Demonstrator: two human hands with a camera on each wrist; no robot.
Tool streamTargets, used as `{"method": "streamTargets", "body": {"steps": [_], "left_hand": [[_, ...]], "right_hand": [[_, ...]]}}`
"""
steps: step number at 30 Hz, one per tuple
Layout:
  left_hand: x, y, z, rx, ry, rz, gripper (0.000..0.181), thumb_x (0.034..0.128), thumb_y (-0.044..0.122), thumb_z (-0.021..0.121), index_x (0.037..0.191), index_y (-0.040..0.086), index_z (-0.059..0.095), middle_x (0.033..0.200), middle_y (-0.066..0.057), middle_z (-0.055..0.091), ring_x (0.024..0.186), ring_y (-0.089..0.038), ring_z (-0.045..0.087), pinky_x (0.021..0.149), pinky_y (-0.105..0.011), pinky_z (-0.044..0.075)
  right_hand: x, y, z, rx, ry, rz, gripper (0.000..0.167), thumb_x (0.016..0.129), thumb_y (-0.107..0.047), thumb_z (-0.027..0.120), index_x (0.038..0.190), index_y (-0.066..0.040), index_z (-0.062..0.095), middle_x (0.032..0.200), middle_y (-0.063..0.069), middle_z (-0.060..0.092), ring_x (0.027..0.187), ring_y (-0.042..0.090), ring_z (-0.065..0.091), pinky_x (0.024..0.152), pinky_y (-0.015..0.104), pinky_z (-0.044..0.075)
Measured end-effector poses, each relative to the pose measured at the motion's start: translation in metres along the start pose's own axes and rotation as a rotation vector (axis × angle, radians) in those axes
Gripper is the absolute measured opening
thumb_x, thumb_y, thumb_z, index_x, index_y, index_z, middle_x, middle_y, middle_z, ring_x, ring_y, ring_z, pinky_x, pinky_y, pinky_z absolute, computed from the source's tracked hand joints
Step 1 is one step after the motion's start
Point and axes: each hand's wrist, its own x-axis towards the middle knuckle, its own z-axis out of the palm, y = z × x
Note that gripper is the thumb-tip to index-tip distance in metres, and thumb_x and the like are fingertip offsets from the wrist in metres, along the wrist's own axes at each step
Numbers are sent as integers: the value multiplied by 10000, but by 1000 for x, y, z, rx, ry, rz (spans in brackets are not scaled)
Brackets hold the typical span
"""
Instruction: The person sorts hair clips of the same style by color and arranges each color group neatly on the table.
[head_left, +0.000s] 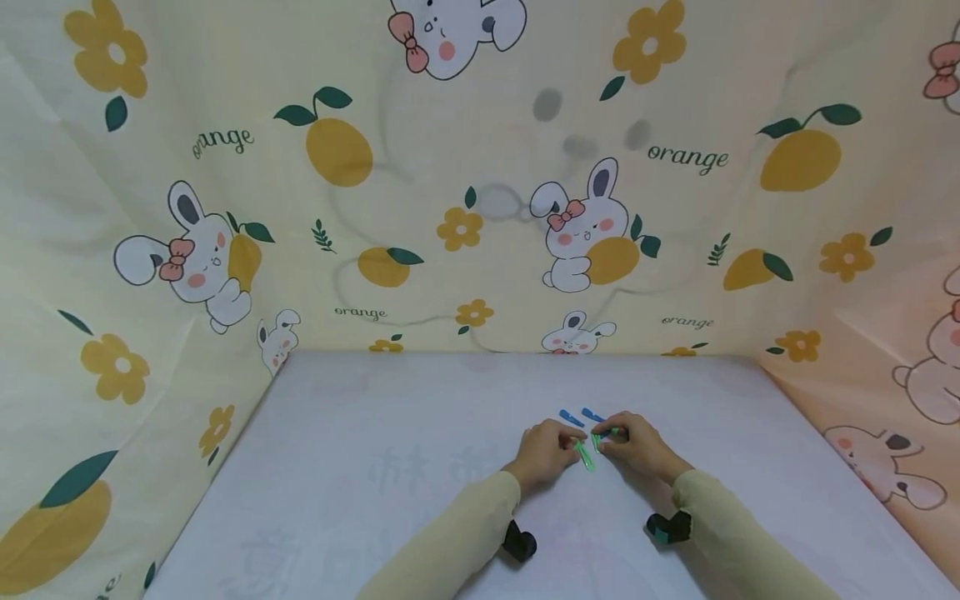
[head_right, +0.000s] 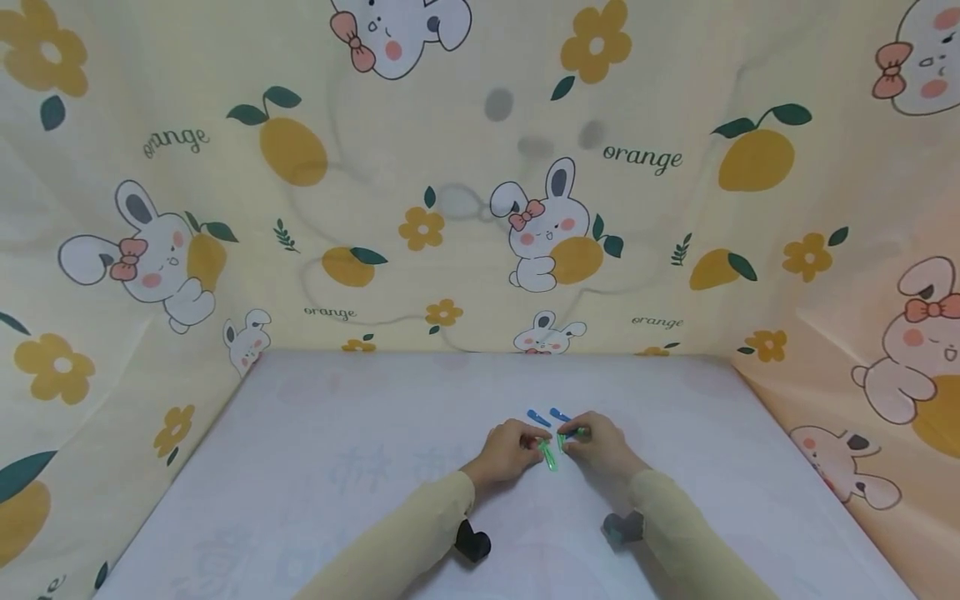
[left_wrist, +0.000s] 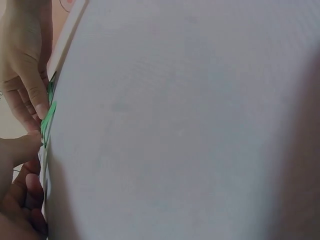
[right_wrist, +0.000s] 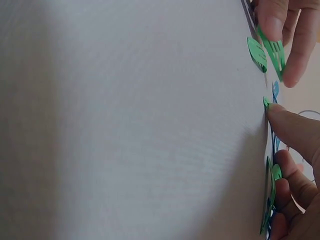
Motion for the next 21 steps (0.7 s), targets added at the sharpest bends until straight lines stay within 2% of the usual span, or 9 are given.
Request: {"method": "streamTargets", "body": {"steps": [2, 7, 9, 15, 21], "left_hand": [[-1, 0, -2, -64, -6, -10, 316, 913, 130, 733, 1215, 222, 748, 690, 110, 585, 688, -32, 499, 780, -261, 344], [-2, -1, -9, -340, -43, -26, 357, 935, 49, 685, 1285, 115, 697, 737, 56, 583, 649, -61, 491, 635, -209, 401], [-3, -1, -11, -402, -54, -32, 358, 942, 35, 671, 1295, 93, 686, 760, 37, 579, 662, -75, 488, 624, -209, 406], [-6, 1, -14, -410, -73, -67, 387, 987, 41, 592, 1355, 146, 651, 846, 18, 562, 730, -87, 491, 652, -221, 410], [-7, 4, -23, -363, -80, -17, 434, 1012, 41, 555, 1426, 167, 589, 898, 9, 548, 756, -83, 498, 669, -212, 412]], "right_hand": [[-1, -1, 0, -1, 4, 6, 214, 898, -128, 748, 1111, -110, 749, 1263, 177, 630, 1256, 413, 532, 1069, 631, 392], [-3, -5, -1, -8, 5, 20, 214, 902, -130, 745, 1115, -106, 747, 1271, 193, 622, 1260, 432, 521, 1072, 643, 377], [-4, -6, 0, -10, 2, 29, 221, 906, -141, 746, 1124, -103, 744, 1282, 202, 614, 1259, 435, 516, 1072, 647, 373], [-5, -4, 1, -16, 7, 17, 224, 902, -128, 746, 1125, -106, 747, 1283, 208, 615, 1249, 427, 526, 1064, 638, 389], [-2, -6, 0, -32, 4, 24, 234, 907, -140, 745, 1139, -103, 747, 1283, 209, 616, 1242, 418, 529, 1063, 632, 393]]}}
